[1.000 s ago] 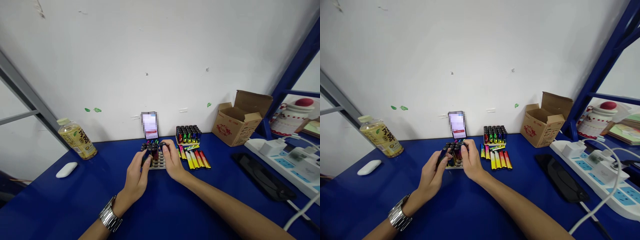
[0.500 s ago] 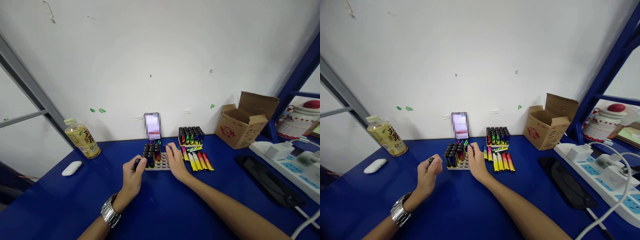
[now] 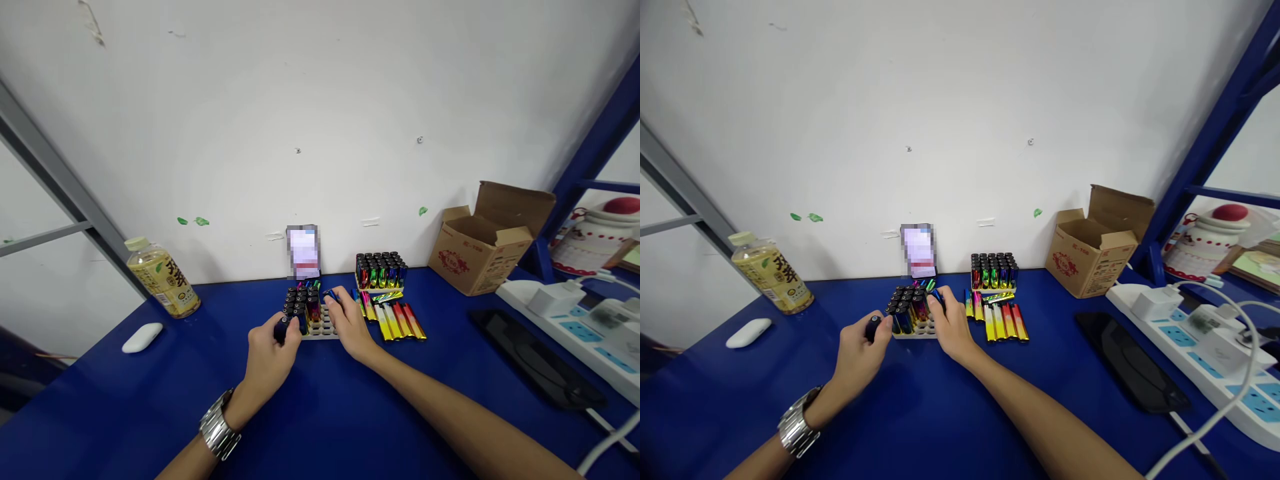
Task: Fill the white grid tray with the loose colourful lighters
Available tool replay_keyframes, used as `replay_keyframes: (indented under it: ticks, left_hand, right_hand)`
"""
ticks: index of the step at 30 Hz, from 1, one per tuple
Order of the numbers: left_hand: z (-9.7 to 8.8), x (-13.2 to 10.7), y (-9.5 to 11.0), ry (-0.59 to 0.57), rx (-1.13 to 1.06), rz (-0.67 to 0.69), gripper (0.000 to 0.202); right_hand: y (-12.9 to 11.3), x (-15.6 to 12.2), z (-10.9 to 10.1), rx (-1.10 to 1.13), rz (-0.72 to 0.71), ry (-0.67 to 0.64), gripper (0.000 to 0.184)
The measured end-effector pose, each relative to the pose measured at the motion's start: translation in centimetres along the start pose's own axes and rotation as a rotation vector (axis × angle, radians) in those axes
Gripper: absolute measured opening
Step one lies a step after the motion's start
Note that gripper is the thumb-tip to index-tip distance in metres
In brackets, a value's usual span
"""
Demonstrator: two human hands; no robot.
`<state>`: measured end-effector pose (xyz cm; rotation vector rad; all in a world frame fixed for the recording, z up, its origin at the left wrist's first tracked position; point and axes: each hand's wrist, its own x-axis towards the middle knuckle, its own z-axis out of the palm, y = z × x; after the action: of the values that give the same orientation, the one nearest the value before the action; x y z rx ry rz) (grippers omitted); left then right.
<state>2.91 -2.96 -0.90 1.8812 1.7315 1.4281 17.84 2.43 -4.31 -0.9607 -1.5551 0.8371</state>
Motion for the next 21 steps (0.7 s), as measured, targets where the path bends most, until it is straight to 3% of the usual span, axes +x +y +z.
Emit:
replay_keyframes:
  ticks: [5, 10, 12, 14, 18, 21]
  left_hand:
    - [0.5, 0.0, -0.3, -0.060, 0.045, -0.016, 0.032]
    - [1.1, -0.7, -0.9, -0.212, 0.073, 0.022, 0.016]
    - [1.1, -0.9, -0.9, -0.223, 0.074, 0.072, 0.015]
    - [1.0, -1.0, -0.8, -0.140, 0.076, 0.178, 0.017]
    - [0.5, -0.7, -1.2, 0.195, 0.055, 0.388, 0.024]
    - [0.4, 0.0, -2.1, 0.305, 0.025, 0.253, 0.018]
  right_hand:
    - [-1.1, -0.8, 0.1, 0.121, -0.132, 0.047, 0.031]
    - [-2.7, -1.6, 0.6, 0.137, -0.221, -0.046, 0.018]
    - [-2.9, -1.5, 0.7, 0.072, -0.258, -0.041, 0.016]
    - [-2.7, -1.2, 0.4, 0.033, -0.262, 0.000, 0.017]
    - [-1.4, -0.2, -0.8, 0.049, -0.200, 0.185, 0.023]
    - [-0.4, 0.4, -1.5, -0.010, -0.181, 0.200, 0.023]
